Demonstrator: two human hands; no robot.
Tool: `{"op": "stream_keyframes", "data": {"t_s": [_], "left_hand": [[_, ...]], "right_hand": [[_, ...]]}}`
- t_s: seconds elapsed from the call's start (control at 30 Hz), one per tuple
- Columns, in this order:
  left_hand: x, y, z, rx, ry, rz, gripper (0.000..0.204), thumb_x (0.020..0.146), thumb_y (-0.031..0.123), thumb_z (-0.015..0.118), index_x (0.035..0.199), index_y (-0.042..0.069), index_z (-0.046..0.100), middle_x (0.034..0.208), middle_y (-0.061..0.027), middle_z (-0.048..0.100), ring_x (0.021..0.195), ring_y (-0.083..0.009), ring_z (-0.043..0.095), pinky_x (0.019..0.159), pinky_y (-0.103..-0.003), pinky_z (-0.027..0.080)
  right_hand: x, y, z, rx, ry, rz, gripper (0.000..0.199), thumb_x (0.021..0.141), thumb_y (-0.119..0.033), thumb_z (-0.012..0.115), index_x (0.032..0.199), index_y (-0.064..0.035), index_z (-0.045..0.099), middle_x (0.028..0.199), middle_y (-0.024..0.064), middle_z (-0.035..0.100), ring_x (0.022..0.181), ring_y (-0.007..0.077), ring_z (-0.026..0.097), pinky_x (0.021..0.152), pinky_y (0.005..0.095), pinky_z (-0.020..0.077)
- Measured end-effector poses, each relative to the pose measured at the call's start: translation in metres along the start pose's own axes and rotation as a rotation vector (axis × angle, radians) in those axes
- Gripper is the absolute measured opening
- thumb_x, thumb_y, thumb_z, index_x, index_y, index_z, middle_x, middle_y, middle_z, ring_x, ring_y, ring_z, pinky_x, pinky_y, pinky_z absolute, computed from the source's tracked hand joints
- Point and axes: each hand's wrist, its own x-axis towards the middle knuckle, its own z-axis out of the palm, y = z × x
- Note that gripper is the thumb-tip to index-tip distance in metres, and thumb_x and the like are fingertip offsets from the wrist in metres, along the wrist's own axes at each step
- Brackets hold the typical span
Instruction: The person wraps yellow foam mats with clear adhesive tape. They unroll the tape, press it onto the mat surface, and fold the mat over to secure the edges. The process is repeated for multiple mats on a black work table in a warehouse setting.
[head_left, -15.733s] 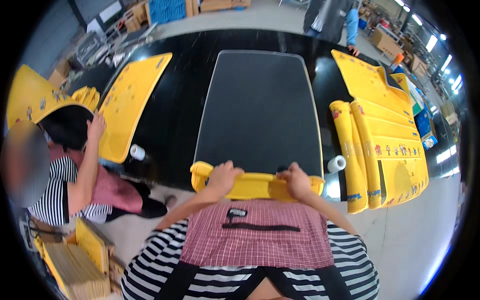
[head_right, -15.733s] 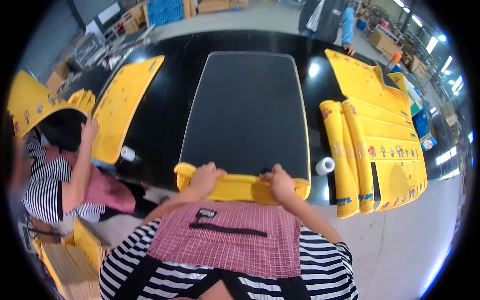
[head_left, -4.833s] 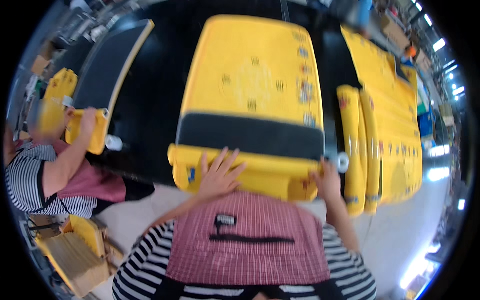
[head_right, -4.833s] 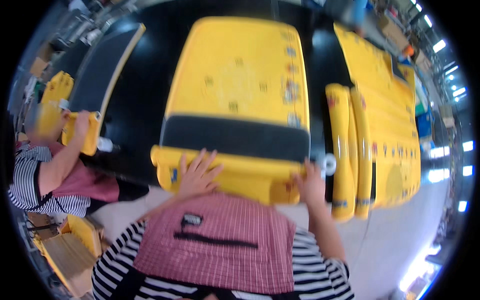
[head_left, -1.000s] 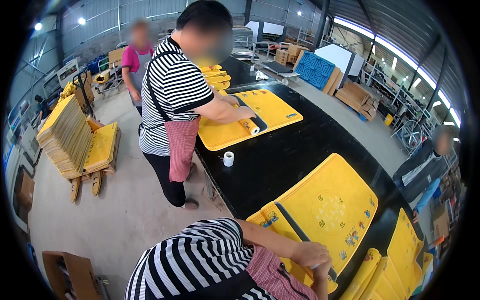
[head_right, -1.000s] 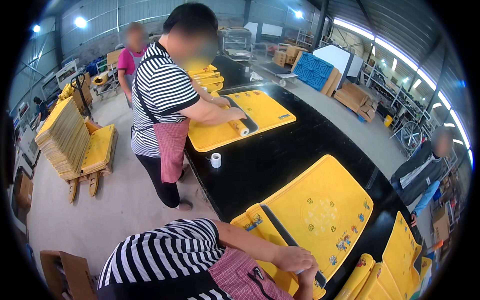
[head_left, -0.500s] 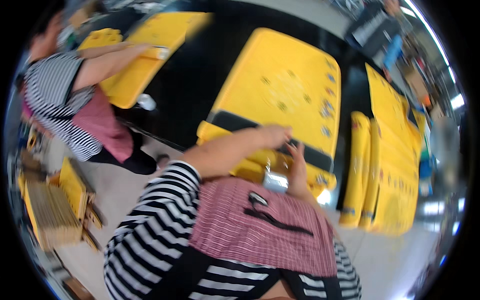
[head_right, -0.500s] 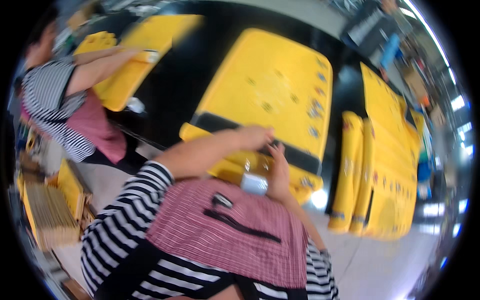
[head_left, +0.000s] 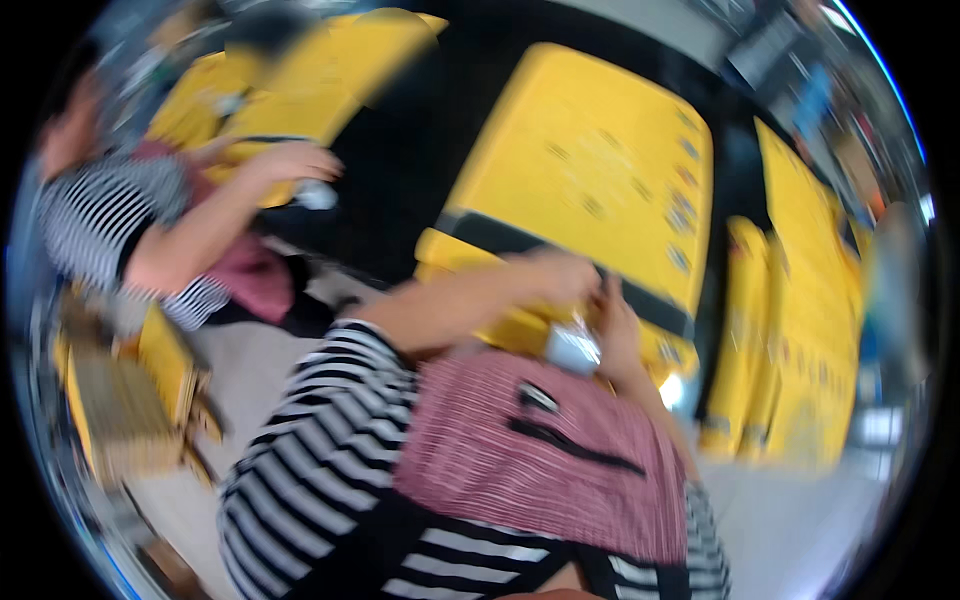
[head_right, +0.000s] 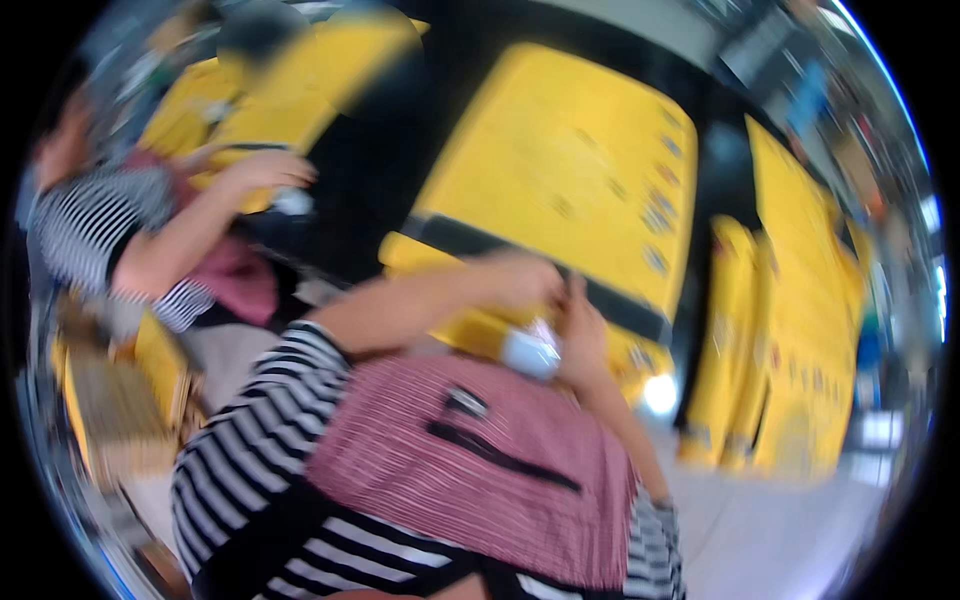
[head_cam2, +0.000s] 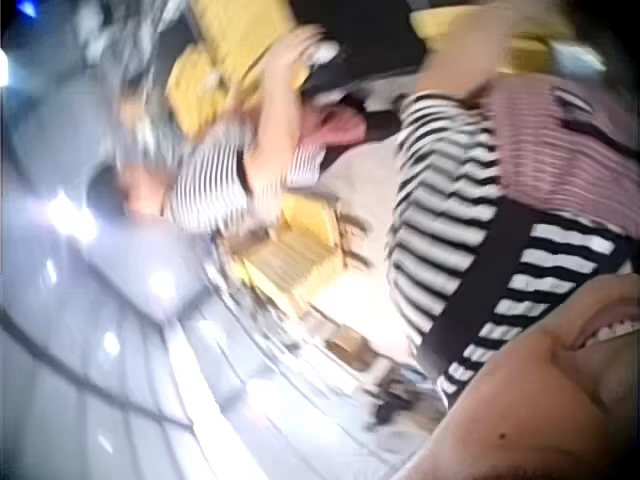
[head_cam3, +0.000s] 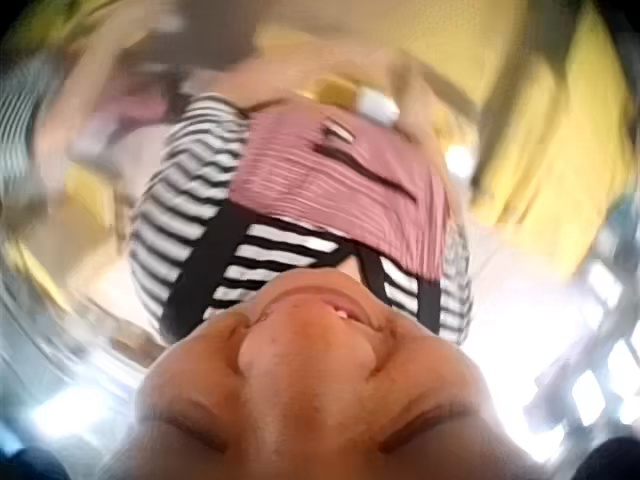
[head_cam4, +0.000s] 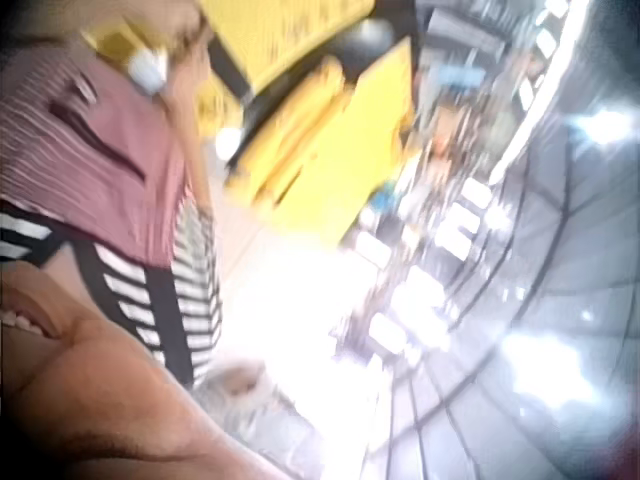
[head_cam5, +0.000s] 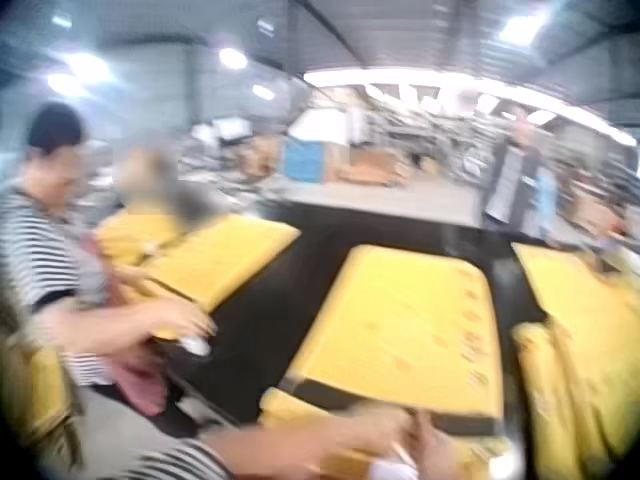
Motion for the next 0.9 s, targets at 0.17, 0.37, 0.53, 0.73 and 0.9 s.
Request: {"op": "stream_keyframes", "data": {"t_s": [0.17, 0.37, 0.53, 0.73, 0.9], "left_hand": [[0.039, 0.004, 0.051, -0.039, 0.131, 0.02, 0.025, 0.084, 0.024, 0.063, 0.097, 0.008, 0.078, 0.095, -0.0193, 0.075, 0.091, -0.0397, 0.071, 0.079, -0.049, 0.055], [0.052, -0.007, 0.056, -0.273, 0.113, -0.017, 0.026, 0.095, 0.022, 0.06, 0.112, 0.008, 0.072, 0.112, -0.0193, 0.072, 0.107, -0.036, 0.068, 0.089, -0.047, 0.051], [0.048, -0.007, 0.059, -0.388, 0.066, 0.07, 0.025, 0.09, 0.013, 0.062, 0.114, 0.007, 0.07, 0.116, -0.0181, 0.07, 0.113, -0.034, 0.064, 0.094, -0.046, 0.05], [0.059, -0.013, 0.058, -0.337, 0.044, 0.152, 0.026, 0.095, 0.018, 0.061, 0.117, 0.007, 0.067, 0.117, -0.0192, 0.07, 0.11, -0.0344, 0.066, 0.092, -0.046, 0.05], [0.046, -0.017, 0.055, -0.336, 0.185, 0.041, 0.03, 0.091, 0.018, 0.065, 0.12, 0.01, 0.067, 0.115, -0.0169, 0.072, 0.107, -0.0346, 0.069, 0.091, -0.043, 0.053]], "right_hand": [[-0.027, 0.031, 0.001, -0.043, 0.111, 0.039, 0.111, 0.076, -0.029, 0.082, 0.16, 0.0034, 0.018, 0.124, 0.02, 0.067, 0.115, 0.0385, 0.062, 0.1, 0.0466, 0.0444], [-0.025, 0.051, 0.004, -0.05, 0.097, -0.049, 0.113, 0.074, -0.031, 0.084, 0.16, 0.0028, 0.018, 0.123, 0.0199, 0.068, 0.113, 0.0378, 0.063, 0.1, 0.0467, 0.0437], [-0.035, 0.078, 0.025, 0.093, 0.186, -0.013, 0.094, 0.085, -0.023, 0.075, 0.161, -0.0023, 0.023, 0.12, 0.0208, 0.069, 0.111, 0.033, 0.066, 0.098, 0.0408, 0.0491], [-0.027, 0.044, 0.006, 0.019, 0.183, 0.039, 0.108, 0.074, -0.03, 0.085, 0.159, 0.0016, 0.025, 0.122, 0.0197, 0.067, 0.112, 0.0334, 0.065, 0.099, 0.0436, 0.0484], [-0.013, 0.048, 0.003, 0.195, 0.108, 0.083, 0.1, 0.079, -0.025, 0.083, 0.158, 0.0008, 0.026, 0.122, 0.0188, 0.068, 0.111, 0.0313, 0.068, 0.098, 0.0391, 0.0526]]}}
